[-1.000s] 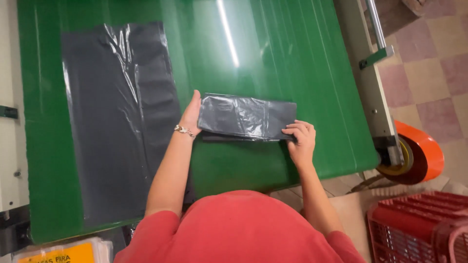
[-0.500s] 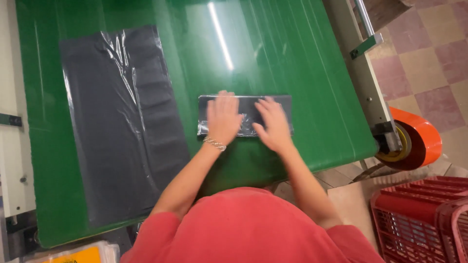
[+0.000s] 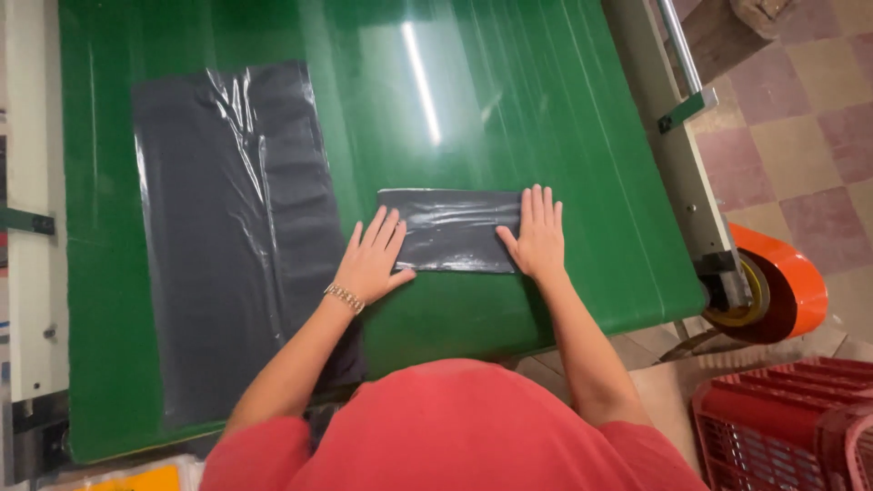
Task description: Picking up freshly cut plastic bags from a conveyor belt, folding them into compact squares, and placing them into a red plastic crate for storage.
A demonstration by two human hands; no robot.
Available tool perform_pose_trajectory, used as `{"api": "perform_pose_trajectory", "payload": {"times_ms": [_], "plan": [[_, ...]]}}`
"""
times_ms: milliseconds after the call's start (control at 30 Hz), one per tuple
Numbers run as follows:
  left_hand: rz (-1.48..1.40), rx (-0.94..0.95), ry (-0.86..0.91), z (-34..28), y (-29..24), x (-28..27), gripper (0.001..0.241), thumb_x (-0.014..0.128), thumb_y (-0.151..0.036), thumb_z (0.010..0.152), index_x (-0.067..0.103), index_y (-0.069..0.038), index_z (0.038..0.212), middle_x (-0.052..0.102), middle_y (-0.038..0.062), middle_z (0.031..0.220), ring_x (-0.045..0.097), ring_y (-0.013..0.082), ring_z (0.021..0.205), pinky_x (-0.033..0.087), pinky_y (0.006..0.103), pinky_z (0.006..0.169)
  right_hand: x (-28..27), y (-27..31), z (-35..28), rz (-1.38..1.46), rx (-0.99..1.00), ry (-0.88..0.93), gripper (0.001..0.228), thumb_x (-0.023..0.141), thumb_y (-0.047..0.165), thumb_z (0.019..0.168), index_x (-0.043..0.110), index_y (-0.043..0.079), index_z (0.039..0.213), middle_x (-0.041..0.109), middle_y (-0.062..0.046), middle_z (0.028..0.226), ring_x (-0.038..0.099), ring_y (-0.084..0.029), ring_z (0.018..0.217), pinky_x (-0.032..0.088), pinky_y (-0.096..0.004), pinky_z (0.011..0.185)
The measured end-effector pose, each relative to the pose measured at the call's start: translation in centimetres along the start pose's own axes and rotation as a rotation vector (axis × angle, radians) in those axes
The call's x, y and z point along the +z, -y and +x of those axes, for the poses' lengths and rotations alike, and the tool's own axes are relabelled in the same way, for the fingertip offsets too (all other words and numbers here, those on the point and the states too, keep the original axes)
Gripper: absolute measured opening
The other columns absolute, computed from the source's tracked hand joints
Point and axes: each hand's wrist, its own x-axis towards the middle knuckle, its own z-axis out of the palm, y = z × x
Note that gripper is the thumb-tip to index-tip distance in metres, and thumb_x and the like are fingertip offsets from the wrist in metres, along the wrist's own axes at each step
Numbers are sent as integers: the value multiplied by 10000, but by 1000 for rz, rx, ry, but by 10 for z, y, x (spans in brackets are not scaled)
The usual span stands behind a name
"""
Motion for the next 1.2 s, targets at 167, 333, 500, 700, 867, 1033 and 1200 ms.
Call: {"api": "perform_pose_trajectory", "payload": {"times_ms": [167,333,500,700,867,1033,1200], "plan": [[381,522,-690,-7,13,26,168,456,-221,980,552,-174,851,454,3,824,499,211,783,438,324,592,-8,67,-11,167,-310,-33,761,690,322,832,440,-24,1462,410,-254,1532,323,-406,1466,217,-542,1207],[196,603,-298,5,-23,28,110,525,-313,852,522,-206,828,554,-22,719,601,215,654,486,382,517,5,112,-65,318,-494,-24,677,697,208,809,482,-32,1405,461,-232,1481,410,-395,1409,276,-515,1197],[-379,369,309,36,-50,-6,567,372,-722,891,690,-257,953,726,-37,947,695,243,986,552,419,858,2,85,-119,563,-425,42,511,735,29,692,668,69,1197,640,-120,1288,563,-348,1280,403,-472,1175],[-1356,-218,668,83,-16,11,936,155,-887,853,671,-201,1227,713,-27,1066,686,129,902,561,296,823,70,14,-134,1282,439,181,248,545,205,1017,719,74,1135,724,-109,1082,636,-179,1004,525,-447,882],[-433,-57,5,81,-49,19,378,471,-544,989,634,-204,951,710,68,855,715,315,871,551,432,760,56,7,-94,2046,995,180,107,528,202,1047,602,146,1100,686,-88,1126,722,-298,994,592,-533,846],[-145,-130,-393,92,-74,79,320,408,-514,997,468,-217,894,613,13,681,676,277,566,559,399,540,56,-18,-99,1997,942,283,81,494,239,1035,559,195,1054,675,-115,1144,706,-367,1027,566,-576,876],[-257,-190,-533,46,-70,40,432,576,-587,885,507,-203,1072,563,-9,894,634,223,862,582,393,636,-21,16,-120,1551,851,116,178,493,231,1040,465,82,1133,553,-144,963,717,-387,862,629,-519,690]]}}
